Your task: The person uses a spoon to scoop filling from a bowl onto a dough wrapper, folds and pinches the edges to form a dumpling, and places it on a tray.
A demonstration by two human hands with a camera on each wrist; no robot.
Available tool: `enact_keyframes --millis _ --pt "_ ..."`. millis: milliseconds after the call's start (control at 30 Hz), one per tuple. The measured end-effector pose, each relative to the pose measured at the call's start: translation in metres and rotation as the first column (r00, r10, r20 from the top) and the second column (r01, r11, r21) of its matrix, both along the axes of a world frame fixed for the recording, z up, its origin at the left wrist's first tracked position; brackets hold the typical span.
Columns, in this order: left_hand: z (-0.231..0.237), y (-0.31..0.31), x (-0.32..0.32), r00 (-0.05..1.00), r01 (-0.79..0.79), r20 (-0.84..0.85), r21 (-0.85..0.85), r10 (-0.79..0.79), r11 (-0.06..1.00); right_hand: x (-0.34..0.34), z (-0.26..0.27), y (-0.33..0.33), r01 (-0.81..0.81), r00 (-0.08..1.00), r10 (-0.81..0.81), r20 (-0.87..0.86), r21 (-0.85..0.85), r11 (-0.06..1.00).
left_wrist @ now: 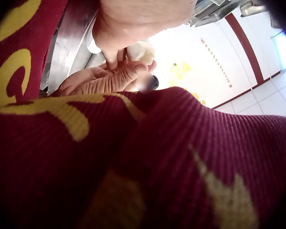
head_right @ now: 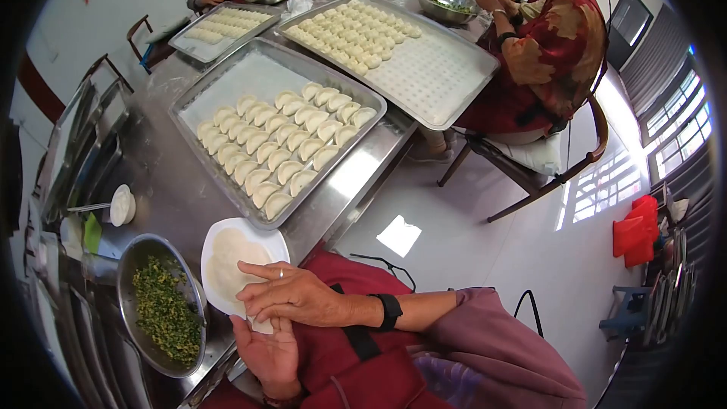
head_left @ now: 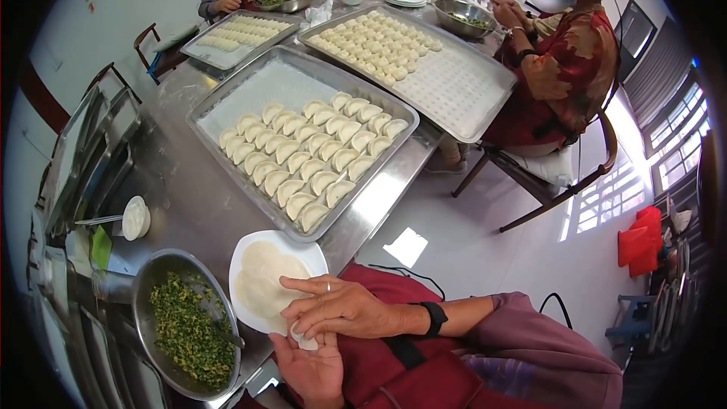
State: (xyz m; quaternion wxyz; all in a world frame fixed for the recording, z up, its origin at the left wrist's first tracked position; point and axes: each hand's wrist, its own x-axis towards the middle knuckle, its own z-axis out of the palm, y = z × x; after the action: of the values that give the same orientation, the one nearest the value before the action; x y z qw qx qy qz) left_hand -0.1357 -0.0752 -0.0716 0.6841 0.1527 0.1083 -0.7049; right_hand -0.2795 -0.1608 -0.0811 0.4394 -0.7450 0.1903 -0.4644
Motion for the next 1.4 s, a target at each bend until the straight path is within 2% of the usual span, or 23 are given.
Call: enact_keyframes --millis 100,200,300,400,500,633,733,833,867,900,1000,1133,1233,1300,1400 --pt "0.0 0.0 -0.001 1.0 0.001 -0.025 0.038 0.0 0.999 0.0 -0.003 0.0 0.002 1.0 -0.003 -0.02 -0.023 1.0" --pt "0.005 -0.002 -0.004 0.993 0.006 0.114 0.039 -0.011 0.999 0.0 0.007 0.003 0.023 1.0 -0.023 -0.018 0.035 0.999" --pt "0.004 -0.002 -0.003 0.995 0.004 0.097 0.034 -0.008 0.999 -0.001 0.01 0.004 0.035 0.999 -0.035 -0.001 0.124 0.992" --pt "-0.002 0.0 -0.003 0.999 0.024 -0.03 -0.017 -0.025 1.0 -0.004 0.004 0.003 -0.009 1.0 0.008 0.016 0.109 0.994" --pt "0.002 -0.001 -0.007 1.0 0.01 -0.016 0.044 -0.009 0.999 -0.005 0.002 0.002 0.001 1.0 0.0 -0.005 0.093 0.996" --pt "0.004 -0.002 -0.009 0.995 0.024 0.098 -0.047 -0.019 0.999 -0.008 0.011 0.003 0.013 1.0 -0.016 0.012 0.21 0.978" --pt "0.003 -0.003 -0.01 0.993 0.087 0.09 -0.103 -0.078 0.991 -0.013 0.009 0.005 0.042 0.997 -0.059 0.059 0.262 0.964" --pt "-0.005 -0.006 -0.011 0.991 0.118 -0.017 -0.312 -0.129 0.943 -0.012 0.018 0.007 -0.012 0.991 -0.039 0.127 0.382 0.924" --pt "-0.001 -0.006 -0.012 0.993 0.108 -0.005 -0.283 -0.114 0.953 -0.012 0.011 0.005 -0.016 0.994 -0.024 0.109 0.355 0.935" --pt "0.001 -0.003 -0.012 0.991 0.103 0.095 -0.143 -0.09 0.984 -0.012 0.004 0.005 -0.012 0.996 -0.019 0.092 0.321 0.947" --pt "0.007 -0.001 -0.012 0.988 0.103 0.131 -0.118 -0.087 0.988 -0.014 0.016 0.006 0.029 0.999 -0.017 -0.037 0.368 0.929" --pt "0.02 0.001 -0.008 0.953 0.199 0.244 -0.052 -0.18 0.979 -0.02 0.022 -0.004 -0.102 0.967 0.152 -0.202 0.242 0.965" --pt "0.023 0.004 -0.003 0.905 0.311 0.311 -0.018 -0.29 0.95 -0.025 0.031 -0.011 -0.275 0.885 0.3 -0.356 0.122 0.954" --pt "0.02 0.006 -0.001 0.877 0.367 0.319 0.039 -0.36 0.929 -0.026 0.034 -0.011 -0.348 0.847 0.34 -0.408 0.056 0.936" --pt "0.024 0.01 -0.004 0.844 0.386 0.406 -0.008 -0.35 0.922 -0.026 0.043 -0.008 -0.433 0.812 0.378 -0.445 -0.025 0.901"
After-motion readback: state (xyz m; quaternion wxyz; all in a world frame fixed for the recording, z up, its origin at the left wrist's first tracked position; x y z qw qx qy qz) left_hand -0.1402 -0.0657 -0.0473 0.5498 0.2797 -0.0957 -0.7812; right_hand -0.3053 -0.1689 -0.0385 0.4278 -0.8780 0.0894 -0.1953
